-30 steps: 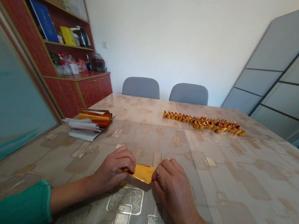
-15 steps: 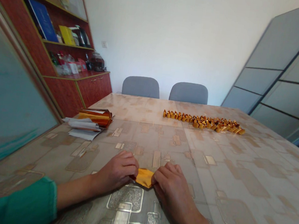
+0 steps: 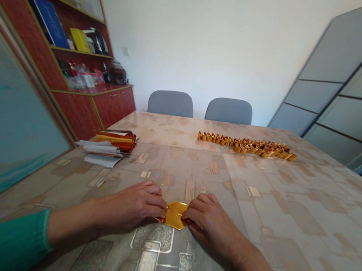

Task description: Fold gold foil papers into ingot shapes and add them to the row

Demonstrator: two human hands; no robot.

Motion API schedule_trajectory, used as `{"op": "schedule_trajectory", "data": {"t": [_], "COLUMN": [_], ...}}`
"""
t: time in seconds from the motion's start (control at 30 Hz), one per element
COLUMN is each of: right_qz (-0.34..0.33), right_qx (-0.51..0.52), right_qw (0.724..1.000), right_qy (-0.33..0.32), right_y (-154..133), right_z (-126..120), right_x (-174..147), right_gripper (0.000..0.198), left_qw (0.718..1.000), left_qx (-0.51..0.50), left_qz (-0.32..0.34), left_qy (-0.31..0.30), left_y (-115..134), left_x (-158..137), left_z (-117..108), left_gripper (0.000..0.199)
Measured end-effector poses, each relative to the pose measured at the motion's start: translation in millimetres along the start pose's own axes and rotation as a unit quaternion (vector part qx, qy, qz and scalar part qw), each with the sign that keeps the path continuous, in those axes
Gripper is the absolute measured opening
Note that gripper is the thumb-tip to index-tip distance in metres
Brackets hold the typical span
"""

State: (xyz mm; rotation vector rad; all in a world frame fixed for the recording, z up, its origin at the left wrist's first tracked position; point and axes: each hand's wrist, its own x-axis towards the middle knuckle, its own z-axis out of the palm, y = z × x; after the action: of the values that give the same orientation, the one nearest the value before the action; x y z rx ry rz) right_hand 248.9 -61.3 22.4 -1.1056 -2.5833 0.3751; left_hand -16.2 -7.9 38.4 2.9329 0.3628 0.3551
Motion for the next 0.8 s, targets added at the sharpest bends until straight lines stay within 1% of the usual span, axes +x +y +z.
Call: {"op": "schedule_trajectory", "data": {"t": [0.13, 0.27, 0.37, 0.5, 0.6, 0.7, 0.8], "right_qz": [-0.025, -0.053, -0.075, -0.075, -0.059, -0.047, -0.018], "right_qx": [-0.025, -0.064, -0.096, -0.104, -0.057, 0.037, 0.111], "right_qw": [0.999, 0.994, 0.992, 0.991, 0.997, 0.998, 0.993], "right_qy": [-0.035, -0.064, -0.046, -0.033, -0.017, 0.004, 0.025], "right_y": [3, 3, 2, 2, 4, 10, 19], "right_z": [-10, -18, -17, -13, -11, -8, -5], "right_x": [4, 9, 9, 7, 6, 7, 9], "right_gripper": [0.022, 0.017, 0.015, 0.019, 0.023, 0.023, 0.019], "left_qw": [0.999, 0.997, 0.996, 0.996, 0.996, 0.997, 0.998], "left_qx": [-0.052, -0.076, -0.084, -0.081, -0.079, -0.072, -0.052], "left_qz": [-0.010, -0.023, -0.028, -0.036, -0.037, -0.030, -0.025], "left_qy": [-0.007, -0.023, -0.011, 0.007, 0.017, 0.026, 0.020], "left_y": [1, -5, -6, -1, 1, 0, -1], "left_x": [-17, -23, -21, -20, -23, -26, -25], "left_z": [-1, 5, 7, 8, 8, 9, 9], "left_gripper": [0.036, 0.043, 0.043, 0.032, 0.032, 0.034, 0.034]}}
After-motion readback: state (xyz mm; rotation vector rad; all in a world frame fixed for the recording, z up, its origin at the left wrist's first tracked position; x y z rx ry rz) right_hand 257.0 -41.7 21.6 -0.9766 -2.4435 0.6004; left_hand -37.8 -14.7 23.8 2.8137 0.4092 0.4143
